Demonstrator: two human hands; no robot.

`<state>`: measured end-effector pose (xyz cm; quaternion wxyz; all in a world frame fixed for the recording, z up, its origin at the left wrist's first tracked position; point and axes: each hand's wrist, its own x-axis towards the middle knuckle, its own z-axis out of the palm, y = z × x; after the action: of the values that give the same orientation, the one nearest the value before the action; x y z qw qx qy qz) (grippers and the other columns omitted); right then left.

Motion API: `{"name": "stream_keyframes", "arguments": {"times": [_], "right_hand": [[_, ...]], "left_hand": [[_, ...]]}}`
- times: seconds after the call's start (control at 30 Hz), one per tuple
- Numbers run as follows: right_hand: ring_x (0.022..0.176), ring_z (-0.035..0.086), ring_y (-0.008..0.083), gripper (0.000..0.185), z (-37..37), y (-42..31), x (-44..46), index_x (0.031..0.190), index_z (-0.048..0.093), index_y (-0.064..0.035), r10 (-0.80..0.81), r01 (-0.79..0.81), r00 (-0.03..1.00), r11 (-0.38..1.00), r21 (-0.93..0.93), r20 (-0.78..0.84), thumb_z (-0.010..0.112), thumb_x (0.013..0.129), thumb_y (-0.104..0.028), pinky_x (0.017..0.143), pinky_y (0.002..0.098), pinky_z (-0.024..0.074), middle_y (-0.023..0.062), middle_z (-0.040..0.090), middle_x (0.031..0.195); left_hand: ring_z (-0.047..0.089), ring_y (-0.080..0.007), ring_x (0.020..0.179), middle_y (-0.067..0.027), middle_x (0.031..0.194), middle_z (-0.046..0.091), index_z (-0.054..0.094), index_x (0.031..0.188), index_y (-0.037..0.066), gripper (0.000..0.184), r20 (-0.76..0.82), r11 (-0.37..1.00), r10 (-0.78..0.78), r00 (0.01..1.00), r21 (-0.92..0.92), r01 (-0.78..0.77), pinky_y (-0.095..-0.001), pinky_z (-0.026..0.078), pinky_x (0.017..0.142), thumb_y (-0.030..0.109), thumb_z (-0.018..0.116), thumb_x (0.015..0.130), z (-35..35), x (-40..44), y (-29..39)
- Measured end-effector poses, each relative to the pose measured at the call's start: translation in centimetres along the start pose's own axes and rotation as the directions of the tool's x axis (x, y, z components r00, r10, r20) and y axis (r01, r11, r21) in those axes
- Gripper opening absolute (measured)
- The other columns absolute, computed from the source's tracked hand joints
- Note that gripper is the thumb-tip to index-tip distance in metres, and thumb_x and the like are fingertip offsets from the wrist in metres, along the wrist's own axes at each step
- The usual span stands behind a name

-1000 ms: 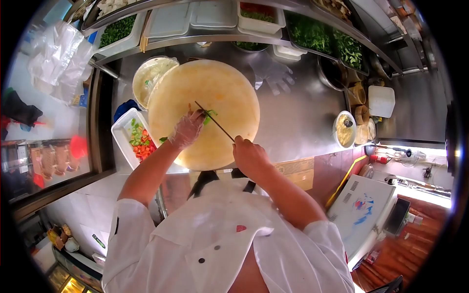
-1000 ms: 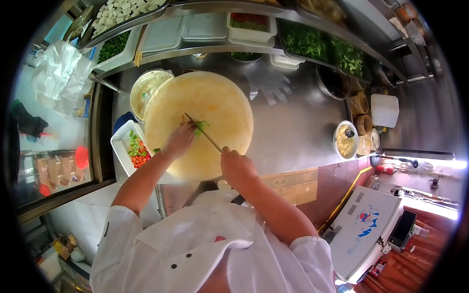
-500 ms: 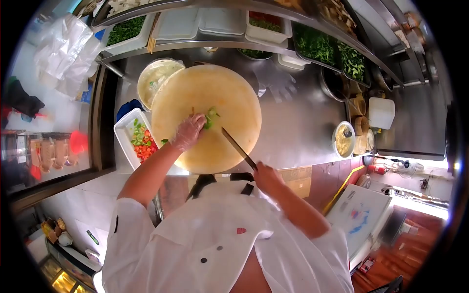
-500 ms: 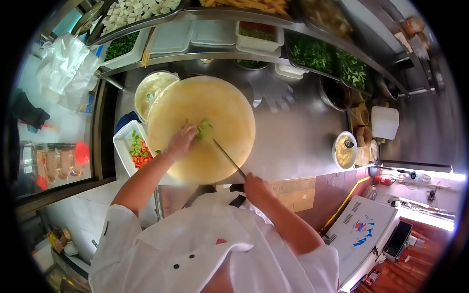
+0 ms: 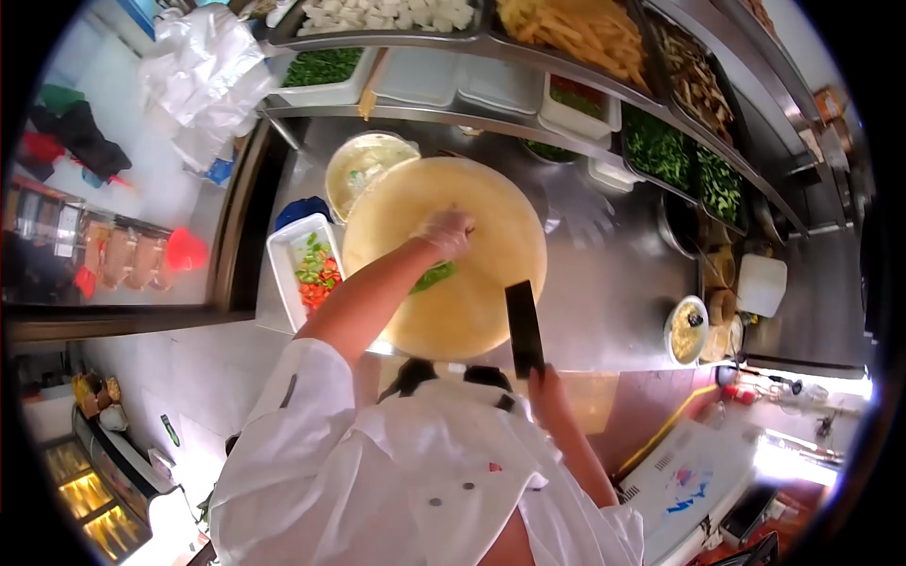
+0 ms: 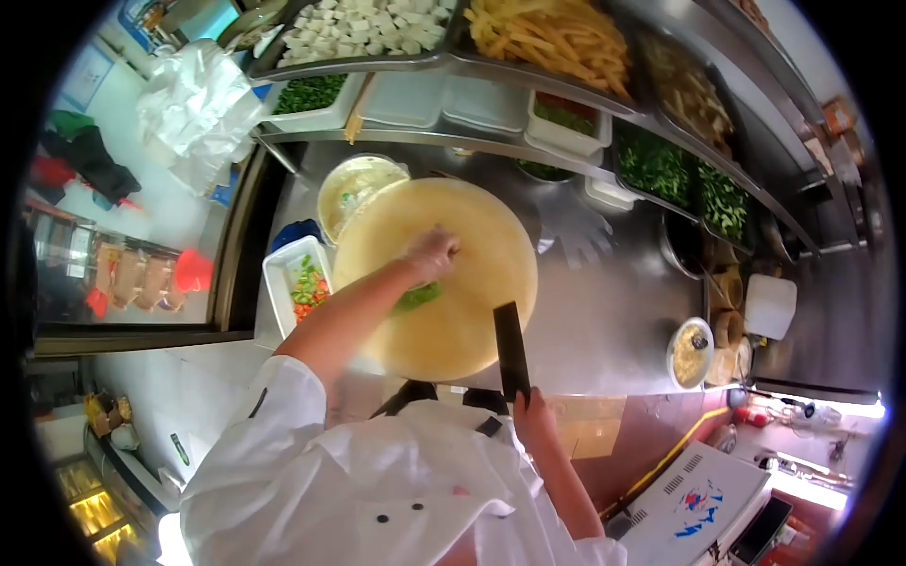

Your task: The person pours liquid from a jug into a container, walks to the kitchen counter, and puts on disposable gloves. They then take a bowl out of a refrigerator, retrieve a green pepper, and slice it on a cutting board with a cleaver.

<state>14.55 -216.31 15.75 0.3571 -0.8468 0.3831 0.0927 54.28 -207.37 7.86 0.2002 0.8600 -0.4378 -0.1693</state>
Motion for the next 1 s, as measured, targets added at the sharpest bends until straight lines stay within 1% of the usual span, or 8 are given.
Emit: {"name": "stream_keyframes", "arguments": {"times": [0.1,0.2,0.23,0.3,0.4,0.6,0.77,1.0], "right_hand": [[0.064,0.061,0.0460,0.030,1.3,2.6,-0.8,0.091,0.054,0.0015,-0.068,0.069,0.996,0.997,0.034,-0.050,0.057,0.099,-0.028,0.058,0.0512,0.0471,0.0261,0.062,0.073],[0.057,0.062,0.0373,0.032,0.2,0.6,-1.6,0.090,0.053,0.0018,0.062,-0.070,0.997,0.980,0.187,0.047,0.058,0.099,-0.029,0.054,0.0476,0.0473,0.0226,0.061,0.069],[0.055,0.061,0.0331,0.032,0.3,0.6,-1.5,0.090,0.053,0.0013,0.080,-0.089,0.995,0.976,0.199,0.057,0.058,0.099,-0.029,0.053,0.0453,0.0475,0.0205,0.061,0.068],[0.052,0.060,0.0249,0.031,0.9,1.2,-1.2,0.089,0.053,0.0002,0.120,-0.136,0.989,0.965,0.224,0.082,0.058,0.100,-0.029,0.050,0.0408,0.0477,0.0162,0.060,0.066],[0.050,0.058,0.0172,0.028,3.3,3.6,-0.2,0.089,0.053,-0.0017,0.200,-0.275,0.959,0.832,0.482,0.203,0.057,0.101,-0.027,0.047,0.0338,0.0474,0.0100,0.059,0.063],[0.048,0.054,0.0149,0.033,3.6,4.4,0.9,0.087,0.053,-0.0025,0.222,-0.222,0.972,0.772,0.596,0.075,0.062,0.099,-0.032,0.045,0.0314,0.0464,0.0047,0.054,0.058],[0.048,0.055,0.0155,0.044,1.0,5.8,2.0,0.083,0.055,-0.0017,0.249,-0.268,0.963,0.883,0.386,0.099,0.067,0.094,-0.042,0.046,0.0327,0.0458,0.0068,0.055,0.059],[0.065,0.063,0.0333,0.047,-1.2,7.3,5.2,0.096,0.061,0.0024,0.088,-0.155,0.972,0.938,0.311,0.219,0.067,0.093,-0.044,0.064,0.0426,0.0503,0.0178,0.063,0.072]], "left_hand": [[0.067,-0.0341,0.094,-0.0201,0.100,0.068,0.070,0.102,0.011,0.023,-0.233,0.950,-0.222,0.947,-0.273,0.155,-0.0416,0.053,0.083,0.019,0.066,0.081,-7.9,-1.4,-2.6],[0.064,-0.0181,0.087,-0.0053,0.101,0.069,0.063,0.127,0.014,0.050,0.026,0.495,-0.632,0.774,-0.756,0.429,-0.0333,0.052,0.077,0.022,0.076,0.079,-15.9,-3.4,-5.5],[0.068,-0.0254,0.092,-0.0122,0.105,0.070,0.061,0.130,0.011,0.051,-0.152,0.657,-0.653,0.742,-0.601,0.455,-0.0365,0.054,0.080,0.028,0.073,0.083,-17.8,-5.2,-4.7],[0.067,-0.0346,0.101,-0.0204,0.112,0.069,0.057,0.132,0.006,0.055,-0.124,0.868,-0.493,0.861,0.002,0.497,-0.0415,0.053,0.088,0.037,0.067,0.088,-15.2,-5.6,-10.1],[0.061,-0.0407,0.111,-0.0222,0.119,0.065,0.056,0.127,-0.003,0.056,0.075,0.968,-0.229,0.971,0.124,0.219,-0.0452,0.048,0.096,0.037,0.065,0.089,-5.7,-11.8,-3.1],[0.061,-0.0345,0.109,-0.0162,0.116,0.065,0.057,0.128,-0.002,0.047,-0.173,0.975,0.165,0.971,0.174,-0.135,-0.0494,0.047,0.092,0.016,0.057,0.085,2.0,-15.5,4.9],[0.056,-0.0376,0.118,-0.0155,0.132,0.060,0.053,0.136,0.001,0.053,-0.195,0.926,0.333,0.922,0.250,-0.282,-0.0510,0.042,0.099,0.019,0.059,0.087,6.5,-16.5,5.4],[0.032,-0.0421,0.143,-0.0161,0.156,0.037,0.040,0.151,0.012,0.069,0.090,0.947,0.163,0.983,0.266,-0.181,-0.0583,0.021,0.115,0.046,0.059,0.094,3.8,-16.3,7.6]]}}
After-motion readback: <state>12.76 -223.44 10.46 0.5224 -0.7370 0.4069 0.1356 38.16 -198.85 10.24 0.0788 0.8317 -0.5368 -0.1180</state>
